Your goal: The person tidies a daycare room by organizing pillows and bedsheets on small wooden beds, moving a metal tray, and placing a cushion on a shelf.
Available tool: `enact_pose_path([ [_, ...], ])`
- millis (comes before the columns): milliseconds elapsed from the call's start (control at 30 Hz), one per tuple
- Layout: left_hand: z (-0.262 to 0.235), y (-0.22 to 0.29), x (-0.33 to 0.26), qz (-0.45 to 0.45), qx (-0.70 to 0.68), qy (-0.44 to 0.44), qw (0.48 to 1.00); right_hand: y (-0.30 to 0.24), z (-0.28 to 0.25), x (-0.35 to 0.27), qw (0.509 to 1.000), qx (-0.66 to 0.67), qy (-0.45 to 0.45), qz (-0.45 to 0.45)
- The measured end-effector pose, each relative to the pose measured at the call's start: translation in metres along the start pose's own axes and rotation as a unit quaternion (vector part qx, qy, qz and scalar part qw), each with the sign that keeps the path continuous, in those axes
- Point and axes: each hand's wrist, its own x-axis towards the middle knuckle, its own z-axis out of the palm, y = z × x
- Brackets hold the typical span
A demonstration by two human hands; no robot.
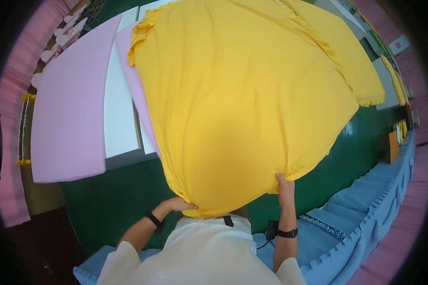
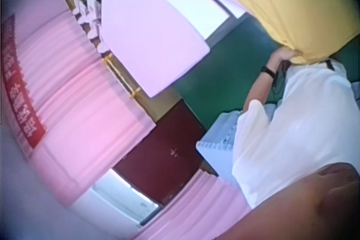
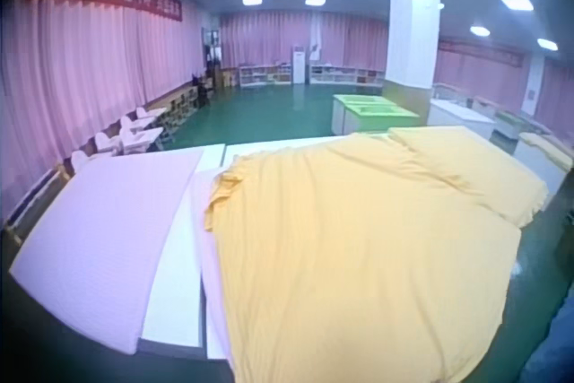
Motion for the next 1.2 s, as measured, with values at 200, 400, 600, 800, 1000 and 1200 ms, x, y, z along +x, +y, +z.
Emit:
enact_pose_path([
  [200, 0.013, 0.004, -0.021, -0.008, -0.041, 0.017, 0.999, -0.05, 0.038, -0.031, 0.989, -0.074, -0.063, -0.114],
  [400, 0.021, 0.037, -0.005, 0.027, -0.053, 0.038, 0.998, -0.111, 0.052, -0.04, 0.954, -0.217, -0.138, -0.156],
  [600, 0.043, 0.1, 0.063, 0.129, -0.077, -0.015, 0.988, -0.164, 0.014, -0.007, 0.926, -0.212, -0.148, -0.276],
  [800, 0.096, 0.206, 0.133, 0.157, -0.148, -0.098, 0.972, -0.208, -0.122, 0.128, 0.983, -0.046, -0.05, -0.172],
  [1000, 0.044, 0.224, 0.143, 0.167, 0.128, -0.14, 0.967, -0.138, -0.265, 0.226, 0.974, -0.155, 0.123, -0.108],
  [1200, -0.015, 0.166, 0.078, -0.048, 0.099, 0.202, 0.973, 0.007, -0.215, 0.212, 0.937, -0.32, 0.138, 0.001],
])
